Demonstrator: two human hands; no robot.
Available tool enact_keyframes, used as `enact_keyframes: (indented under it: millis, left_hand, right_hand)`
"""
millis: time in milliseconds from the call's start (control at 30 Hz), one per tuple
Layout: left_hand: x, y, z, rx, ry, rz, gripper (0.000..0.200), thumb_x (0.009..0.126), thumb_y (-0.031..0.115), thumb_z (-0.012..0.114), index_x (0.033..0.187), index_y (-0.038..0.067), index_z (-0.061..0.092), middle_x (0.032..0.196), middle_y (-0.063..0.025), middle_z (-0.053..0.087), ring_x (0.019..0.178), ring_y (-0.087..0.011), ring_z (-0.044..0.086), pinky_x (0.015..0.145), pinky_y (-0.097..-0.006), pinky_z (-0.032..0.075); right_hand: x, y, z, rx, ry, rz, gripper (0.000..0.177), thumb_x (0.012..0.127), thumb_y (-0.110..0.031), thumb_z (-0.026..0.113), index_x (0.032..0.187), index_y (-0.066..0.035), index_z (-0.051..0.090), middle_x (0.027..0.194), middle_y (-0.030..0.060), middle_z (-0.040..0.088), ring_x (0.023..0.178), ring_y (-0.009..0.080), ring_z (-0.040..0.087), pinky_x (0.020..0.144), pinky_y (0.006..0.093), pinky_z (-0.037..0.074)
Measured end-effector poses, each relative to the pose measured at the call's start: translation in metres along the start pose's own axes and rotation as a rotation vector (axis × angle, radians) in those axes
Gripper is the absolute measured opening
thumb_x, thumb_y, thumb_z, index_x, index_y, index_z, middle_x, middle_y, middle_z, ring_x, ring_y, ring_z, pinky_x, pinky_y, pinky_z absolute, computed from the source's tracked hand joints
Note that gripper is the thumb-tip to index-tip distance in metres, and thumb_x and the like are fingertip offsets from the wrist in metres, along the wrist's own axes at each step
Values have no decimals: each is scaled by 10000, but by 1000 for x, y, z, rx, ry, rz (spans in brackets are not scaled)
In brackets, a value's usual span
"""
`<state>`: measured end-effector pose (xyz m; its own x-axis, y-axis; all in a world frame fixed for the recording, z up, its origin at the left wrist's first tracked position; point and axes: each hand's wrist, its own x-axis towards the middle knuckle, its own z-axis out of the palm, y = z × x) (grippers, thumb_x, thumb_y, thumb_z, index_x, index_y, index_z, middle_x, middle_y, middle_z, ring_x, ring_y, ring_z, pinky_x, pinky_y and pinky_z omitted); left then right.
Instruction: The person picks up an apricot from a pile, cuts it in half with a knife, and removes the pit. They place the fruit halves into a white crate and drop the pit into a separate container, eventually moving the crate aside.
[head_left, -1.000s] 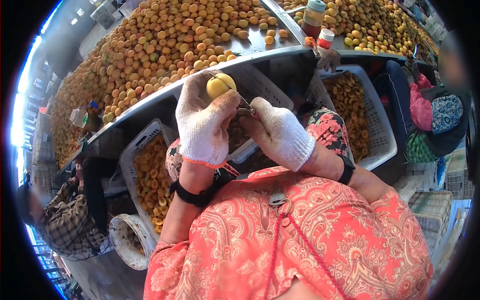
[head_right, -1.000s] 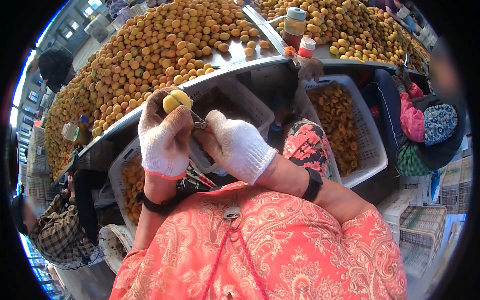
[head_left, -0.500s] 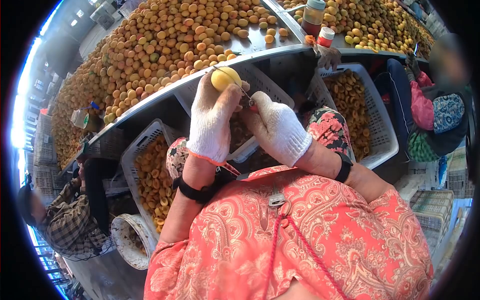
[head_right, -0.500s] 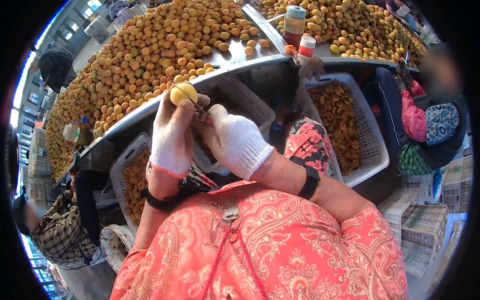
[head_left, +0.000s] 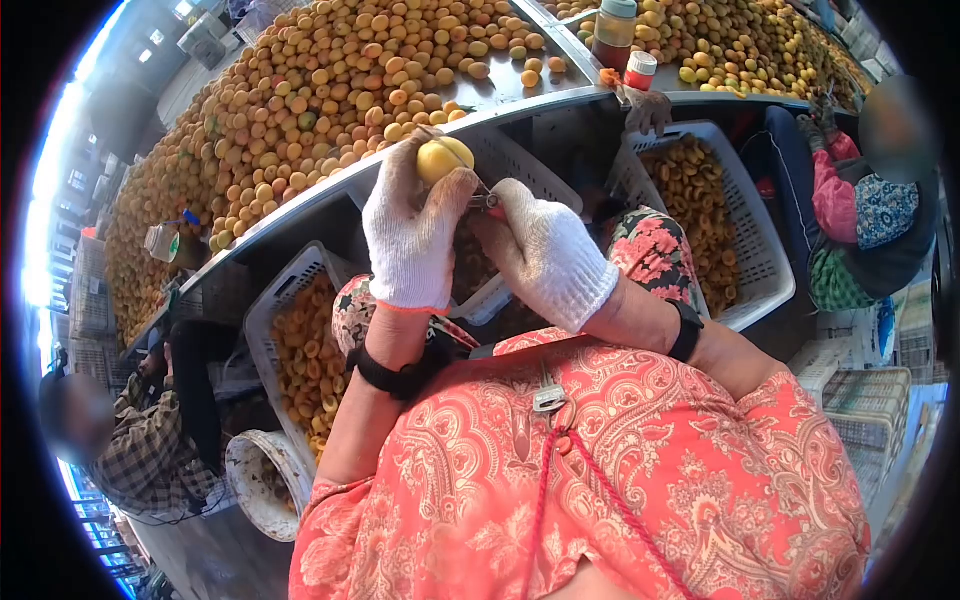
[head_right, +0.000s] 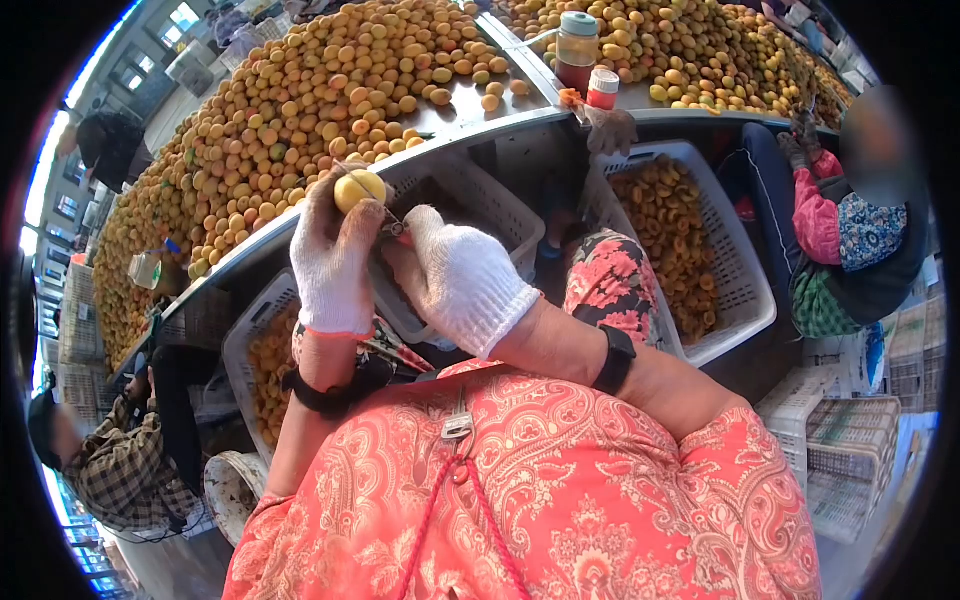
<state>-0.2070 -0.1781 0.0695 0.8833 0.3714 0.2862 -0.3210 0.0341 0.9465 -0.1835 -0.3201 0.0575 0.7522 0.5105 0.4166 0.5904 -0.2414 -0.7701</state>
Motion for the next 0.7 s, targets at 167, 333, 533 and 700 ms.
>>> enact_keyframes:
  millis: [167,333,533,700]
  left_hand:
    - [3,-40,16,-484,244,-482,561,958,543,574,1143,13,577,989,-108,651,841,-208,632,754,-362,544]
    - [-2,-18,9,-396,1,-365,514,1009,486,517,1209,14,556,1057,-130,650,995,-236,630,924,-379,501]
    - [-4,-19,19,-511,126,-500,408,1020,442,519,1070,52,627,960,-60,652,846,-168,627,762,-321,524]
    - [10,-32,28,-684,265,-611,407,997,488,542,946,95,636,804,-17,597,669,-139,536,634,-312,463]
  right_hand:
    - [4,11,14,-128,-11,121,211,952,-139,543,1091,11,492,717,249,635,730,450,647,586,505,502]
    - [-2,13,9,-131,27,110,232,950,-153,542,1111,11,512,738,258,643,739,450,650,615,532,510]
    - [-4,25,14,-162,26,55,263,945,-187,566,1119,7,534,737,245,652,703,429,655,574,518,513]
    - [6,50,23,-326,-6,41,281,915,-70,567,1186,2,538,888,256,683,815,441,676,640,485,547]
